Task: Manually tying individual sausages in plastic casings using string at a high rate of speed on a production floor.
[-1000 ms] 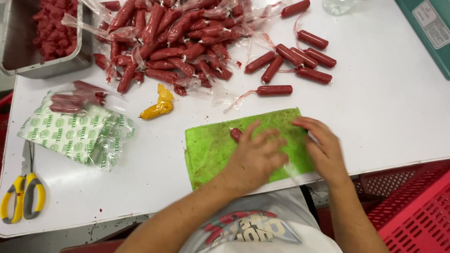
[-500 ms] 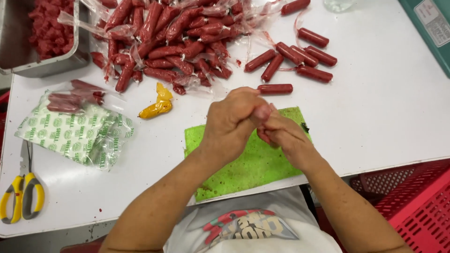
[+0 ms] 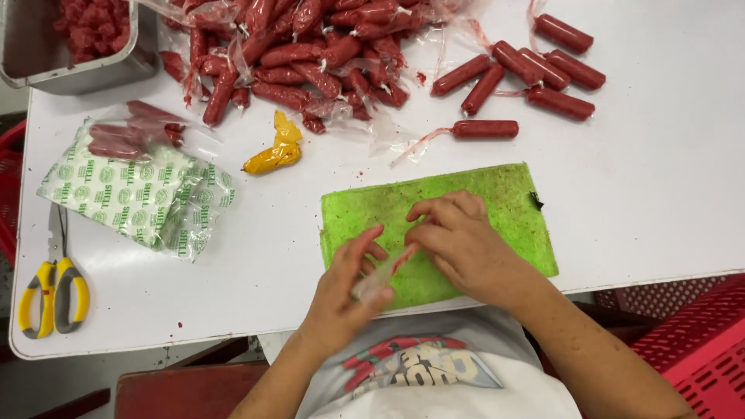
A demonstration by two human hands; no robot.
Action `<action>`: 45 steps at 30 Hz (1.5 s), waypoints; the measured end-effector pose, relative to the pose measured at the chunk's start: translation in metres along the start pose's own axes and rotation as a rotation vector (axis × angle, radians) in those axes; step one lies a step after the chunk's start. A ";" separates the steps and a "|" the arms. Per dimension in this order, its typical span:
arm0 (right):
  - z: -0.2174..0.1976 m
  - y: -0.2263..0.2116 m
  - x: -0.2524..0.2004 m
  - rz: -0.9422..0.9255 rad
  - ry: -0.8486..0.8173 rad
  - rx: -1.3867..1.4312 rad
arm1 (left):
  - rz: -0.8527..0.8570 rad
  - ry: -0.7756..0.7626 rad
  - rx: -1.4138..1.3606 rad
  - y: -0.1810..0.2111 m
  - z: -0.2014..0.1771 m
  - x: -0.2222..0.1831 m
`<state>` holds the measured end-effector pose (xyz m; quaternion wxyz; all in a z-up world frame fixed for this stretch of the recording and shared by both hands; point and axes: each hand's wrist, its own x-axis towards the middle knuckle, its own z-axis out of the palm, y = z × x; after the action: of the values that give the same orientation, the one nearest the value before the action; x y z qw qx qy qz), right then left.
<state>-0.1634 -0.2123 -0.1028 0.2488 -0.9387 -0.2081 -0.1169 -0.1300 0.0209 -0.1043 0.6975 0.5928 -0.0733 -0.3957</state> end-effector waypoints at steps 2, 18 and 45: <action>-0.015 -0.007 0.009 0.005 -0.026 0.081 | 0.754 -0.026 0.957 0.024 0.012 -0.011; -0.040 -0.004 0.007 0.162 -0.038 0.724 | 1.026 -0.209 0.310 0.096 0.039 0.047; -0.037 -0.055 -0.026 0.470 -0.327 1.581 | 0.902 -0.324 1.151 0.006 0.009 -0.007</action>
<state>-0.2153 -0.1962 -0.0562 0.8178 -0.5119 -0.0610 0.2556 -0.1370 0.0178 -0.0940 0.3520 0.7109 -0.6065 -0.0528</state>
